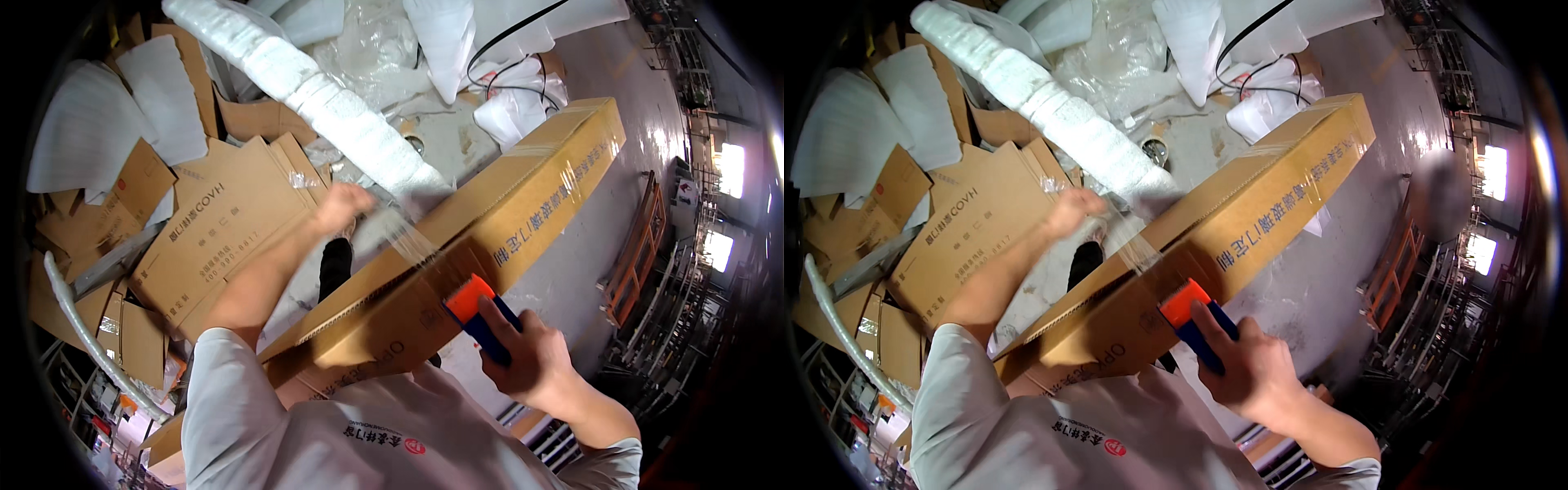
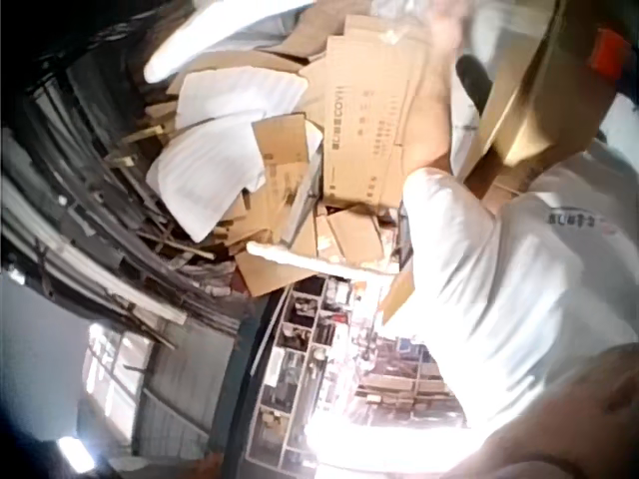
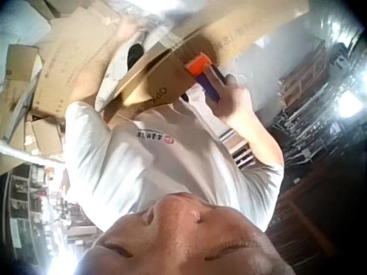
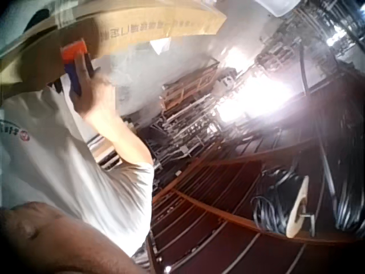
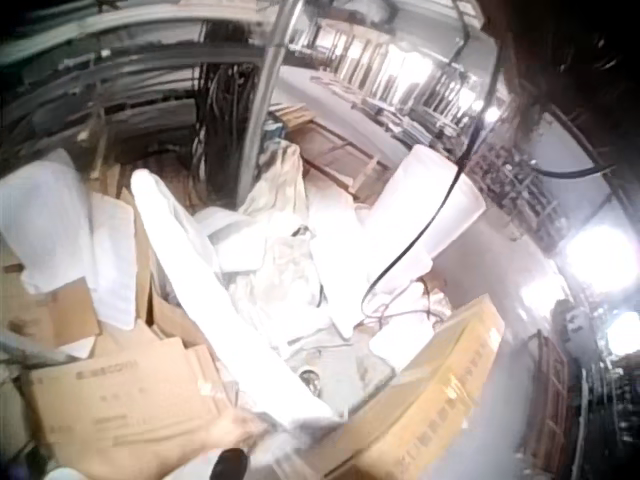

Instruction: The person seals a long cardboard box using a tape dispenser, applying tape along the top seams and the ends.

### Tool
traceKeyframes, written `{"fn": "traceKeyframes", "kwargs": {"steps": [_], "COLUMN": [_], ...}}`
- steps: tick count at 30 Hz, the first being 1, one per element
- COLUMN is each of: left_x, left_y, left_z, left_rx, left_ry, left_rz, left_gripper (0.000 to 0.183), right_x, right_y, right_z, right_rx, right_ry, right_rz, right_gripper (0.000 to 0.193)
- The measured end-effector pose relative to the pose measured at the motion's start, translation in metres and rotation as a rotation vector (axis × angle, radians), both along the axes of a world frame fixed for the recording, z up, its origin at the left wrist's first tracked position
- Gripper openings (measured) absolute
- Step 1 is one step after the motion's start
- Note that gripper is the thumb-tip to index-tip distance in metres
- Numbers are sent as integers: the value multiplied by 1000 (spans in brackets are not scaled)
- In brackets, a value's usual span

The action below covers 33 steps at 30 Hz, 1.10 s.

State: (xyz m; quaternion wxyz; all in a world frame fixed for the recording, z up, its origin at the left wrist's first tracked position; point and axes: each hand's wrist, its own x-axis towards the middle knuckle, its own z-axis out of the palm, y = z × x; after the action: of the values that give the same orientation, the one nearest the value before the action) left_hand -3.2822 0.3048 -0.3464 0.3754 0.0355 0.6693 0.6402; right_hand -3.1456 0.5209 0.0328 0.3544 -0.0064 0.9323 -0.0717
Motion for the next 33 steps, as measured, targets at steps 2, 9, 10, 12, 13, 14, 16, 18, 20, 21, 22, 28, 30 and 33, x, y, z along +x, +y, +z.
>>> {"fn": "traceKeyframes", "kwargs": {"steps": [2, 9, 10, 12, 13, 14, 16, 18, 20, 21, 22, 28, 30, 33], "left_x": [56, 99, 102, 102, 104, 104, 103, 97, 77, 58, 43, 61, 89, 105], "left_y": [37, 62, 61, 63, 63, 64, 64, 57, 38, 25, 14, 24, 48, 65], "left_z": [-26, 7, 5, 3, 3, 1, -2, -11, -17, 0, 21, 225, 247, 249], "left_rx": [286, 637, 663, 684, 672, 651, 572, 360, 17, -92, -137, -346, -632, -790], "left_ry": [-300, -824, -888, -943, -945, -927, -862, -673, -350, -238, -169, 577, 742, 729], "left_rz": [47, -99, -122, -149, -162, -184, -220, -327, -544, -557, -466, -359, -379, -387], "left_gripper": [16, 26, 26, 28, 29, 30, 32, 34, 36, 37, 38, 52, 50, 62], "right_x": [3, -1, -1, 1, 4, 6, 6, -3, 8, 16, 25, 113, 142, 175], "right_y": [5, 14, 13, 14, 15, 15, 11, 3, 7, 11, 15, 63, 76, 87], "right_z": [-2, -15, -17, -16, -17, -19, -18, -13, -16, -16, -17, -29, -52, -121], "right_rx": [-30, -89, -95, -108, -108, -103, -72, -23, -62, -74, -85, -190, -215, -340], "right_ry": [25, -42, -35, -7, -10, -4, -31, -88, -2, 27, 54, 219, 291, 483], "right_rz": [50, 95, 100, 101, 95, 86, 65, 56, 56, 36, 17, -11, -24, -46], "right_gripper": [75, 80, 80, 80, 80, 80, 79, 79, 78, 78, 77, 73, 71, 70]}}
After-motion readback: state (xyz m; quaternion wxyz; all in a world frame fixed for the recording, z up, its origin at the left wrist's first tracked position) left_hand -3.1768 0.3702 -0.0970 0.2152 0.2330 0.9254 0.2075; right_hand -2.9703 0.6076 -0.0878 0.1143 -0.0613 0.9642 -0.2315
